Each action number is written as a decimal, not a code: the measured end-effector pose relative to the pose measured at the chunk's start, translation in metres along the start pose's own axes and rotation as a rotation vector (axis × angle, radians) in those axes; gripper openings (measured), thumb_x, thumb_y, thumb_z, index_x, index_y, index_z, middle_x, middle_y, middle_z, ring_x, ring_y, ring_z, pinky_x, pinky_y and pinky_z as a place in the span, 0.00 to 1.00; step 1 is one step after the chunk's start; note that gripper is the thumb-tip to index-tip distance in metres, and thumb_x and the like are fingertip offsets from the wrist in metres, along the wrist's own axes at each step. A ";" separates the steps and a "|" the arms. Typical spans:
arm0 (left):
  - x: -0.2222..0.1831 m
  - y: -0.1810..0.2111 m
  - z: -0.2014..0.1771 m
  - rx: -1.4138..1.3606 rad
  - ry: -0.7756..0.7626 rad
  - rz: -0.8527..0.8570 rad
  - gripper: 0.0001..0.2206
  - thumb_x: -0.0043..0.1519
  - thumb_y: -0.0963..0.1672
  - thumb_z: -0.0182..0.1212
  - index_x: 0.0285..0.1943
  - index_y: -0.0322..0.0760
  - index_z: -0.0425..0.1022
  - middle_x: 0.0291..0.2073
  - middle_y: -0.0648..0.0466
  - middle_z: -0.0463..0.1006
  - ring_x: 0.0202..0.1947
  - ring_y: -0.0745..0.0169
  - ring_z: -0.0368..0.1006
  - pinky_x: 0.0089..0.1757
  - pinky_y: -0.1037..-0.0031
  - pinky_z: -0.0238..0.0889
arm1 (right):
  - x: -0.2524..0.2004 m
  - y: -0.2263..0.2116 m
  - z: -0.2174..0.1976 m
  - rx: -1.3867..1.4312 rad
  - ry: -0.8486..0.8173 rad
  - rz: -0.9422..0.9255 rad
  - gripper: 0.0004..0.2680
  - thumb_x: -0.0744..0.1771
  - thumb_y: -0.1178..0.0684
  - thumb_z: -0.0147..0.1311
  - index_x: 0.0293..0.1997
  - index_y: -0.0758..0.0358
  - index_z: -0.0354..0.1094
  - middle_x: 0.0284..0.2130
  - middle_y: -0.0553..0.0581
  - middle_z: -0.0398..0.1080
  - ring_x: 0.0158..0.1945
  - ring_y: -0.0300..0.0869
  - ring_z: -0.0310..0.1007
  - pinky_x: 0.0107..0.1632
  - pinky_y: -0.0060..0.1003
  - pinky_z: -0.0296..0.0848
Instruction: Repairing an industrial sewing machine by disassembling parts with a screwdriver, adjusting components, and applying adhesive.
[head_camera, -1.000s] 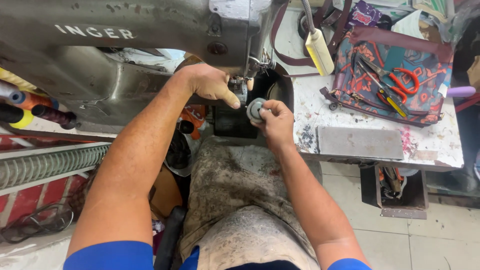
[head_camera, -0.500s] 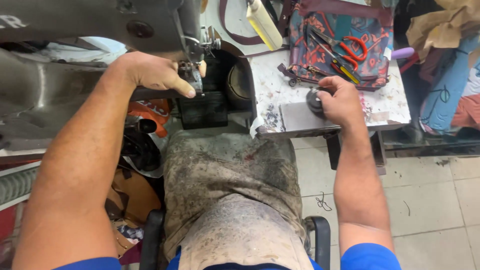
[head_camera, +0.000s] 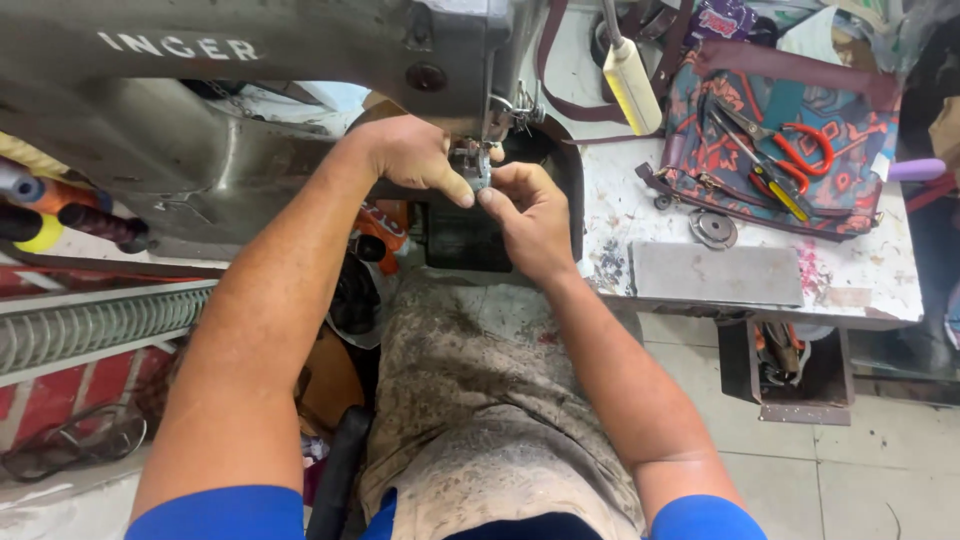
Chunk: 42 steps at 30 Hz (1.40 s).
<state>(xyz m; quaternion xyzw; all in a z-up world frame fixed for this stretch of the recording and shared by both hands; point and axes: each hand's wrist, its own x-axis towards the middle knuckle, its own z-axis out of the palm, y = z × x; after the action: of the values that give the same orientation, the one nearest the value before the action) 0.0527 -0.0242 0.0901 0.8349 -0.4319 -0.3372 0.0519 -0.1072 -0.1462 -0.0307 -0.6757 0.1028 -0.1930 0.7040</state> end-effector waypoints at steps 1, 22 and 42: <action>0.002 -0.007 0.003 -0.106 0.082 0.040 0.35 0.38 0.61 0.78 0.50 0.43 0.81 0.42 0.52 0.83 0.47 0.48 0.78 0.47 0.61 0.70 | 0.004 0.003 0.003 0.092 0.059 0.007 0.10 0.64 0.61 0.65 0.49 0.61 0.73 0.34 0.54 0.77 0.36 0.33 0.75 0.41 0.30 0.78; -0.065 0.071 0.238 -0.857 0.847 0.549 0.21 0.57 0.44 0.71 0.60 0.39 0.77 0.43 0.47 0.76 0.28 0.53 0.78 0.30 0.69 0.73 | -0.161 0.041 -0.087 0.187 -0.017 0.204 0.14 0.67 0.64 0.61 0.58 0.65 0.64 0.34 0.66 0.77 0.27 0.38 0.76 0.29 0.29 0.77; -0.062 0.138 0.292 -1.234 0.495 0.864 0.13 0.59 0.42 0.72 0.50 0.29 0.82 0.35 0.43 0.80 0.30 0.60 0.75 0.34 0.71 0.71 | -0.289 0.030 -0.103 0.600 0.284 0.379 0.08 0.69 0.55 0.55 0.34 0.70 0.66 0.14 0.63 0.64 0.15 0.41 0.67 0.19 0.31 0.69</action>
<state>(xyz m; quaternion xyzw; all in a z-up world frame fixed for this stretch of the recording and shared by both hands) -0.2443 -0.0033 -0.0490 0.4644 -0.4286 -0.2702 0.7264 -0.4068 -0.1212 -0.1012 -0.3751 0.2613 -0.1727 0.8725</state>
